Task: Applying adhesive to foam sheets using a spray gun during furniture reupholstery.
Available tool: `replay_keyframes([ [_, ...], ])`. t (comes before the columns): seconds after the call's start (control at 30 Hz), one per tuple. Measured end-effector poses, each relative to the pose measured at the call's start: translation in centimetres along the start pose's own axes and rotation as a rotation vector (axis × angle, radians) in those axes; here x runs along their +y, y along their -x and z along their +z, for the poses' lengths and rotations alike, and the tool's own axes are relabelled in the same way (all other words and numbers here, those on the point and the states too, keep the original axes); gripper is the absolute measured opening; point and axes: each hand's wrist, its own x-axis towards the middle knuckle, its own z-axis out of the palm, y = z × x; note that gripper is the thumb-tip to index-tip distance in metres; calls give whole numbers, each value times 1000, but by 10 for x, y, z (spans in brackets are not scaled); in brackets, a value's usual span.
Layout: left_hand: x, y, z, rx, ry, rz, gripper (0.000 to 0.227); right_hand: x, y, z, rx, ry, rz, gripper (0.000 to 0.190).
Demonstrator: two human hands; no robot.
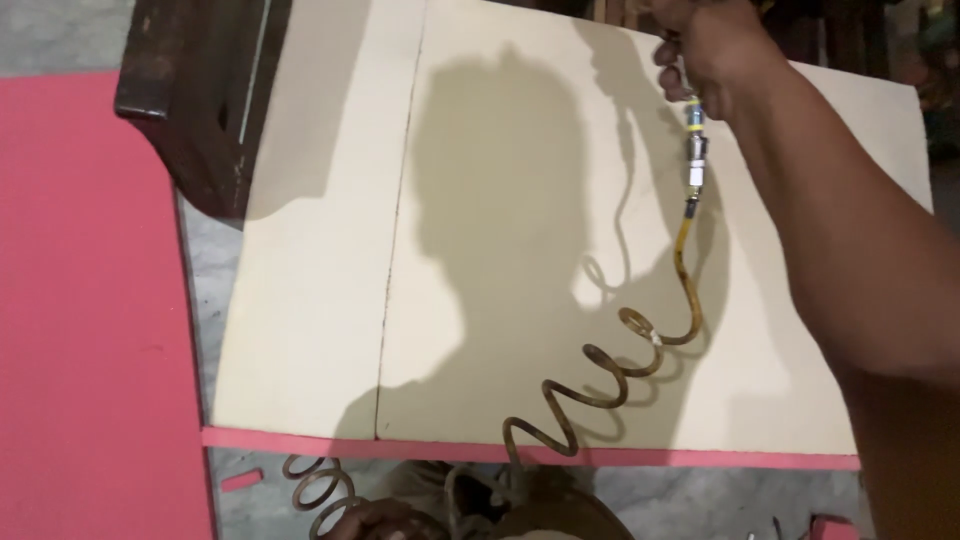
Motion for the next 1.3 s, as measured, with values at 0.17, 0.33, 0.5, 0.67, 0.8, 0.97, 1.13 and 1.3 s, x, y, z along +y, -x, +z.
replay_keyframes([
  [0.17,9,5,1,57,-4,-47,34,-8,-12,18,-82,-44,86,22],
  [0.33,57,1,9,15,19,-217,38,-12,16,5,18,30,-16,25],
  [0.5,88,0,24,-91,-82,247,26,-32,54,4,189,256,132,39],
  [0.67,133,13,29,-17,-26,6,24,-36,61,38,-51,66,45,31],
  [0.8,150,20,24,49,28,-192,24,-60,81,66,-112,60,59,31],
  [0.97,160,19,22,17,-29,-268,27,-62,90,74,-8,236,1,35],
  [1.13,241,20,42,54,163,-413,33,-42,107,88,-264,158,84,33],
  [1.3,266,24,43,-83,139,-567,37,-67,108,108,-148,149,-48,43],
])
